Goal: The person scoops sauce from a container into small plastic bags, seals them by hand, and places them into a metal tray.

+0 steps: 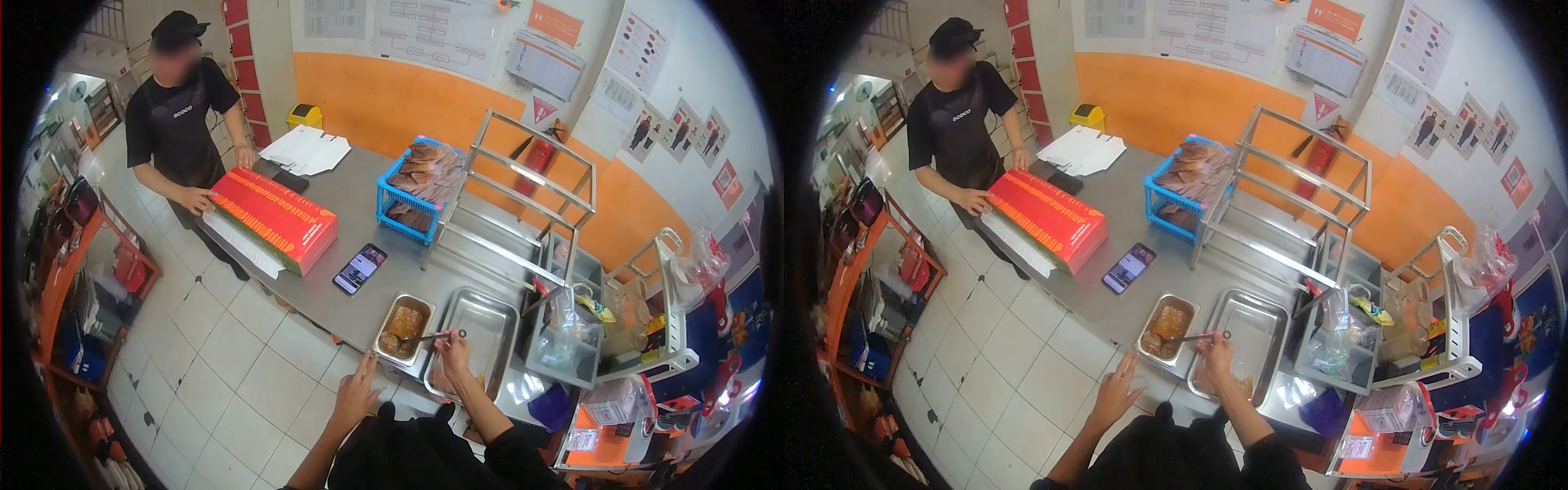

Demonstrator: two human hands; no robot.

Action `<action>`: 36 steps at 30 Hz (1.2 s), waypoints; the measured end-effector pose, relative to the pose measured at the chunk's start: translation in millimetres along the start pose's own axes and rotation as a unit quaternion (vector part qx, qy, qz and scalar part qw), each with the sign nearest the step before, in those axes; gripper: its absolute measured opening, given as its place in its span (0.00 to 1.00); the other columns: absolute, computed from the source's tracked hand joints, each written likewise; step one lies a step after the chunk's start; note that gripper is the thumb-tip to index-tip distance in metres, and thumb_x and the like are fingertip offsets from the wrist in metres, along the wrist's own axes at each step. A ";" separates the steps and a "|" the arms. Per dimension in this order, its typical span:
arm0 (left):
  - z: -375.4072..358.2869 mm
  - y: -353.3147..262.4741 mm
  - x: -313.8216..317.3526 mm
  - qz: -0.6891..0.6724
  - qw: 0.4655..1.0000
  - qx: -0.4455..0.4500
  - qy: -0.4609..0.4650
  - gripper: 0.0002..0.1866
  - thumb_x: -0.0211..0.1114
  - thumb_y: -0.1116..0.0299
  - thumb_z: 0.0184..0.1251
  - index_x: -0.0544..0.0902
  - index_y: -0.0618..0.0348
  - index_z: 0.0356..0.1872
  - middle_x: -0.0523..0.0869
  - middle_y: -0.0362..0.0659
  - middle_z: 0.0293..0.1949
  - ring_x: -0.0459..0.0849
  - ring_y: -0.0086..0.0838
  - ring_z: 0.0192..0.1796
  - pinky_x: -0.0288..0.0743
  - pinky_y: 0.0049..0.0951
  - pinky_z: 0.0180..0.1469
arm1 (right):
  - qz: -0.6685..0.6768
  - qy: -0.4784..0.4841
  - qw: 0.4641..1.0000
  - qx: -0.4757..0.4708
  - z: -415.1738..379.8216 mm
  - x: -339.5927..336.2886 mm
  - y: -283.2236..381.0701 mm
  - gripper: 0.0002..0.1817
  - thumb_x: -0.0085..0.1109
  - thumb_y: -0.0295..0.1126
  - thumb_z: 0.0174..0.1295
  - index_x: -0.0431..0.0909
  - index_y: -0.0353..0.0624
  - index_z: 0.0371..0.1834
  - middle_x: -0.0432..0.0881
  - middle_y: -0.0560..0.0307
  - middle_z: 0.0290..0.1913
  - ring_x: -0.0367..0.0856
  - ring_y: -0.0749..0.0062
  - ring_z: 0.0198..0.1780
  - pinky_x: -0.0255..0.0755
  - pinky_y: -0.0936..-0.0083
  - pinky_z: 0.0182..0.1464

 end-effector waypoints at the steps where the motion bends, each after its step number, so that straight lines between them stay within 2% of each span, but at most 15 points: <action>1: -0.7 -0.4 -2.7 0.000 1.000 -0.002 -0.008 0.43 0.70 0.66 0.58 0.58 0.56 0.74 0.58 0.51 0.76 0.81 0.47 0.53 0.71 0.43 0.57 | 0.013 -0.005 1.000 0.010 0.7 -3.4 -0.9 0.18 0.47 0.42 0.76 0.75 0.35 0.43 0.84 0.47 0.39 0.83 0.65 0.36 0.80 0.73 0.40; 6: -5.3 0.1 -10.7 -0.001 0.999 -0.008 -0.033 0.42 0.70 0.66 0.58 0.60 0.55 0.74 0.59 0.50 0.75 0.80 0.48 0.54 0.72 0.43 0.56 | 0.090 -0.038 0.994 0.044 4.1 -16.3 -6.9 0.16 0.48 0.39 0.75 0.75 0.33 0.42 0.84 0.43 0.39 0.84 0.65 0.34 0.82 0.74 0.39; 9: -5.9 2.0 -6.4 -0.021 0.999 -0.043 0.014 0.42 0.70 0.66 0.58 0.59 0.55 0.74 0.59 0.49 0.75 0.80 0.48 0.54 0.72 0.42 0.56 | 0.084 -0.031 0.995 0.051 2.0 -18.6 -7.4 0.16 0.48 0.39 0.75 0.74 0.34 0.42 0.84 0.43 0.41 0.84 0.65 0.36 0.83 0.75 0.40; 11: -6.8 0.9 -4.5 -0.014 1.000 -0.022 0.000 0.43 0.70 0.66 0.58 0.59 0.56 0.74 0.59 0.49 0.75 0.80 0.48 0.54 0.72 0.42 0.56 | 0.070 -0.015 0.997 0.042 0.1 -18.1 -5.4 0.16 0.49 0.39 0.75 0.74 0.34 0.41 0.84 0.44 0.41 0.84 0.65 0.37 0.84 0.77 0.42; 17: -4.3 -1.6 6.0 -0.001 1.000 0.015 -0.004 0.44 0.70 0.67 0.57 0.58 0.59 0.74 0.57 0.50 0.76 0.80 0.49 0.53 0.73 0.41 0.55 | 0.092 -0.028 0.995 0.032 -3.9 -17.3 -10.9 0.17 0.46 0.40 0.76 0.74 0.34 0.42 0.84 0.42 0.39 0.84 0.66 0.34 0.82 0.74 0.39; 18: -2.1 -2.2 6.8 0.010 1.000 0.019 -0.004 0.45 0.71 0.68 0.57 0.57 0.60 0.74 0.57 0.50 0.76 0.80 0.49 0.53 0.73 0.41 0.55 | 0.078 -0.043 0.996 0.018 -8.0 -12.6 -7.6 0.19 0.45 0.41 0.77 0.75 0.33 0.41 0.85 0.43 0.39 0.84 0.67 0.33 0.82 0.75 0.38; 21: 2.7 -4.5 5.6 0.025 0.999 0.025 0.000 0.46 0.72 0.69 0.55 0.57 0.61 0.74 0.56 0.50 0.76 0.80 0.49 0.54 0.73 0.41 0.54 | -0.031 -0.002 0.992 -0.126 -17.0 8.5 11.2 0.19 0.45 0.41 0.77 0.75 0.33 0.40 0.85 0.45 0.38 0.83 0.69 0.32 0.81 0.75 0.37; 22: 3.3 -3.9 6.3 0.028 0.999 0.025 0.005 0.47 0.72 0.69 0.55 0.56 0.62 0.75 0.56 0.51 0.76 0.79 0.49 0.56 0.73 0.41 0.54 | -0.063 -0.014 0.986 -0.152 -32.3 26.6 22.2 0.19 0.45 0.40 0.77 0.76 0.32 0.40 0.84 0.48 0.36 0.83 0.72 0.32 0.79 0.75 0.36; 25: 2.4 -1.1 8.9 0.036 0.999 0.021 0.023 0.49 0.73 0.68 0.54 0.55 0.62 0.75 0.56 0.52 0.76 0.76 0.49 0.61 0.73 0.41 0.54 | -0.200 0.044 0.955 -0.216 -47.2 54.5 16.5 0.18 0.43 0.38 0.78 0.76 0.32 0.40 0.84 0.50 0.34 0.82 0.74 0.32 0.78 0.75 0.36; 26: 2.2 -0.1 9.2 0.035 0.999 0.021 0.028 0.49 0.73 0.68 0.54 0.55 0.62 0.75 0.55 0.53 0.76 0.76 0.49 0.61 0.73 0.41 0.55 | -0.208 0.063 0.945 -0.244 -51.5 61.9 11.3 0.17 0.42 0.38 0.78 0.73 0.33 0.40 0.84 0.49 0.33 0.82 0.73 0.28 0.80 0.76 0.35; 32: 2.7 5.5 9.7 0.026 0.999 0.031 0.034 0.49 0.73 0.68 0.53 0.55 0.61 0.75 0.56 0.53 0.76 0.77 0.49 0.59 0.74 0.43 0.55 | -0.075 0.010 0.986 -0.150 -36.7 51.3 3.9 0.17 0.42 0.39 0.78 0.73 0.37 0.39 0.84 0.50 0.32 0.81 0.72 0.27 0.79 0.76 0.33; 36: 2.7 4.4 6.9 0.033 0.998 0.019 0.041 0.48 0.73 0.68 0.54 0.56 0.60 0.75 0.57 0.51 0.76 0.78 0.49 0.58 0.74 0.43 0.54 | -0.042 -0.047 0.991 -0.114 -14.1 26.0 -7.9 0.18 0.44 0.41 0.77 0.74 0.37 0.36 0.84 0.48 0.31 0.82 0.71 0.28 0.79 0.77 0.31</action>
Point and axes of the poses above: each hand's wrist, its own z-axis towards the middle knuckle, its own x-axis out of the palm, y = z × x, the point moved 5 cm from there along z, towards the middle knuckle
